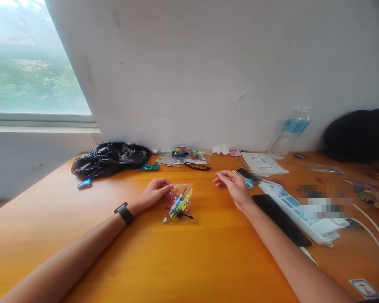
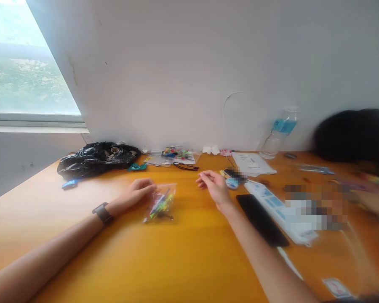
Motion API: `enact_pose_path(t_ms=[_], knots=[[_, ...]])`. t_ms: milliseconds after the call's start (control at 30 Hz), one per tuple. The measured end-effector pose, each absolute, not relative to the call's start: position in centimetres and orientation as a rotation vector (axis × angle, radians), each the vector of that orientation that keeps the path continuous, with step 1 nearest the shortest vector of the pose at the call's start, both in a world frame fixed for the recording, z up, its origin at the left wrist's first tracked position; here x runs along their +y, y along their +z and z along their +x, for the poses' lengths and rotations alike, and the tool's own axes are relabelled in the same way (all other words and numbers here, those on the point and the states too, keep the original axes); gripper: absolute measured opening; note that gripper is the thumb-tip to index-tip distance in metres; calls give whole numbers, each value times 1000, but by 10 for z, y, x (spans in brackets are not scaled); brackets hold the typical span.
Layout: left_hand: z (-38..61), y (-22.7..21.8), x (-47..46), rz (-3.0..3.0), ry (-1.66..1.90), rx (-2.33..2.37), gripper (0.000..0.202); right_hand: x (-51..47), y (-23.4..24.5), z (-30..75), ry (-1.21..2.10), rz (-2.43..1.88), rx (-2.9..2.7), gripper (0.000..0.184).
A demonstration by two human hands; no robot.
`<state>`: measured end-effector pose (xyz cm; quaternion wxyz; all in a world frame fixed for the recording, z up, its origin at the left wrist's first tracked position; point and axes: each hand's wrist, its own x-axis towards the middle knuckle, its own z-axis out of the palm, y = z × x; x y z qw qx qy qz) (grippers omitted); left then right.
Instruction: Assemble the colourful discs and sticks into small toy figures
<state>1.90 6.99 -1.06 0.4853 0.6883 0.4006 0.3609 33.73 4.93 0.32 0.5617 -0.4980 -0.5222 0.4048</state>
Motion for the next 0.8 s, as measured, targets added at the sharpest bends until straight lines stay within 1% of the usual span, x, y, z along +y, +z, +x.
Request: enact_pose_path(t_ms=[67,133,233,367,500,600,667,733,800], knots=[[15,-11,72,1726,903,1043,35,55,-1,344,943,-1211,-1215,40],[15,-12,71,1798,970,1101,34,56,-6,343,1009,-1257,-1245,39],[17,-12,64,2039,1027,1087,47,49,-11,331,1183,-1334,-1320,36],[20,-6,53,2410,822,829,58,38,-12,316,1415,-1363,-1448,41],[20,-1,51,2523,704,651,74,35,-20,308,1253,-1365,-1472,45],[22,-1,47,2549,645,555,97,33,-25,305,1206,-1373,-1481,54],[26,-1,43,2557,619,494,110,31,-25,304,1226,-1342,-1523,53],[30,-1,38,2556,602,470,112,30,-22,303,1247,-1294,-1575,47],[33,-2,34,2556,591,486,103,29,-19,302,1270,-1251,-1623,43]])
